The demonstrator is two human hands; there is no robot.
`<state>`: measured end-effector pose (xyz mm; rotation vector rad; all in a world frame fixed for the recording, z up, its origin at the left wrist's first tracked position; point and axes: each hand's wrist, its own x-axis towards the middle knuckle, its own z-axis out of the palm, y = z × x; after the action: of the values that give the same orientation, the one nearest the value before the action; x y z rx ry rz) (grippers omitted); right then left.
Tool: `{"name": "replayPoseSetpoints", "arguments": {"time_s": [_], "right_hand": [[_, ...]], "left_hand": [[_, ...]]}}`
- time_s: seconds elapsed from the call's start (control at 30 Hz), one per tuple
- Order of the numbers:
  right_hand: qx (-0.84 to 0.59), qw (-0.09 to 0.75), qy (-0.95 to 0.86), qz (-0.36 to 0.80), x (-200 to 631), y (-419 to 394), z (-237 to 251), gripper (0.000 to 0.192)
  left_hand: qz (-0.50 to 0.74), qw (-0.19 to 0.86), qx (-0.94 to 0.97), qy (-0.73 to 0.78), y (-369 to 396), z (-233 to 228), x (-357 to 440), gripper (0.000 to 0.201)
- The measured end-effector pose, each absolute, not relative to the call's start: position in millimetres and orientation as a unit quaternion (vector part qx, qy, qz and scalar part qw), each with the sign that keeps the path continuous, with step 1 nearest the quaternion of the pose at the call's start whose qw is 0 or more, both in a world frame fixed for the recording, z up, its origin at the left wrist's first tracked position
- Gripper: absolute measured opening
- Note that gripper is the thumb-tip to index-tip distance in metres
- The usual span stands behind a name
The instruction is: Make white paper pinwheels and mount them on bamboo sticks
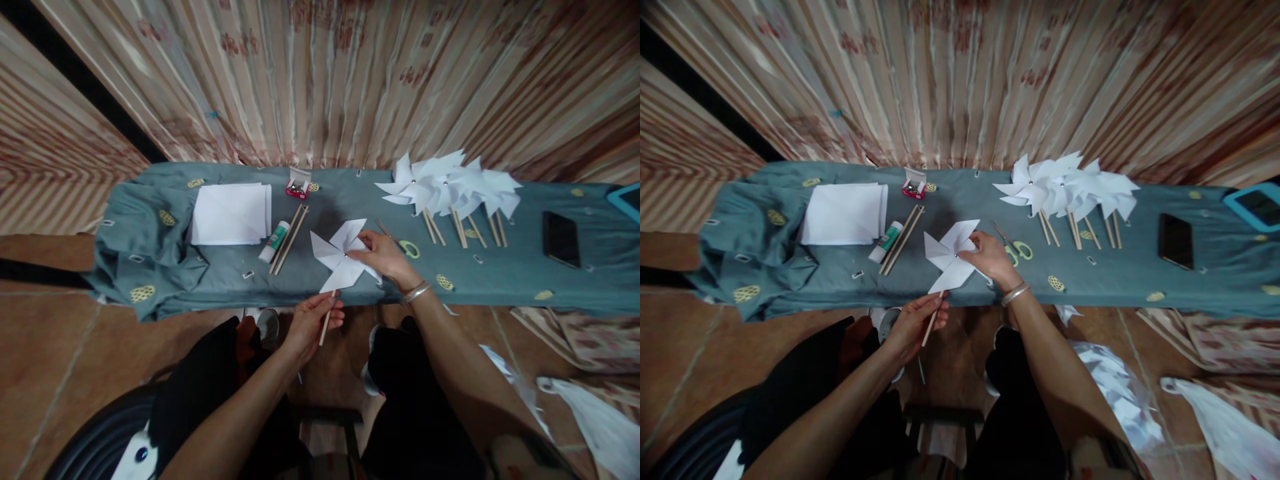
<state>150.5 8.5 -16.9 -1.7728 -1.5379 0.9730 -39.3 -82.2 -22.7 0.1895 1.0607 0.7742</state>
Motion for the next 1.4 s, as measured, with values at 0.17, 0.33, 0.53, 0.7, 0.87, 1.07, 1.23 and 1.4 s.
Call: {"name": "replayPoseSetpoints", "arguments": {"time_s": [0.17,0.33,0.53,0.7,0.87,1.07,1.23,1.4], "right_hand": [[-0.727,0.223,-0.591,0.268,154.6,0.8,-4.7,0.053],[-0.686,0.328,-0.641,0.111,143.1,4.8,-1.5,0.047],[-0.573,0.369,-0.729,0.064,100.3,34.8,-16.8,0.054],[-0.547,0.349,-0.758,0.064,86.8,50.7,-30.1,0.06],[-0.565,0.368,-0.735,0.072,104.9,52.2,-28.7,0.052],[-0.587,0.385,-0.709,0.064,133.8,50.1,-25.5,0.049],[-0.594,0.38,-0.708,0.042,117.4,51.5,-28.8,0.056],[-0.553,0.327,-0.765,0.048,89.6,54.4,-34.0,0.063]], "left_hand": [[0.357,0.79,0.074,0.494,-82.4,-22.3,-36.8,0.013],[0.357,0.79,0.067,0.495,-82.8,-21.4,-34.5,0.012],[0.357,0.786,0.064,0.501,-81.3,-21.6,-33.4,0.015],[0.355,0.787,0.064,0.501,-81.2,-25.2,-33.3,0.015],[0.357,0.79,0.063,0.495,-80.7,-24.9,-33.6,0.014],[0.356,0.793,0.057,0.492,-81.2,-25.3,-33.6,0.014],[0.36,0.791,0.056,0.491,-81.9,-26.7,-32.3,0.014],[0.361,0.79,0.057,0.492,-81.9,-27.4,-31.0,0.015]]}}
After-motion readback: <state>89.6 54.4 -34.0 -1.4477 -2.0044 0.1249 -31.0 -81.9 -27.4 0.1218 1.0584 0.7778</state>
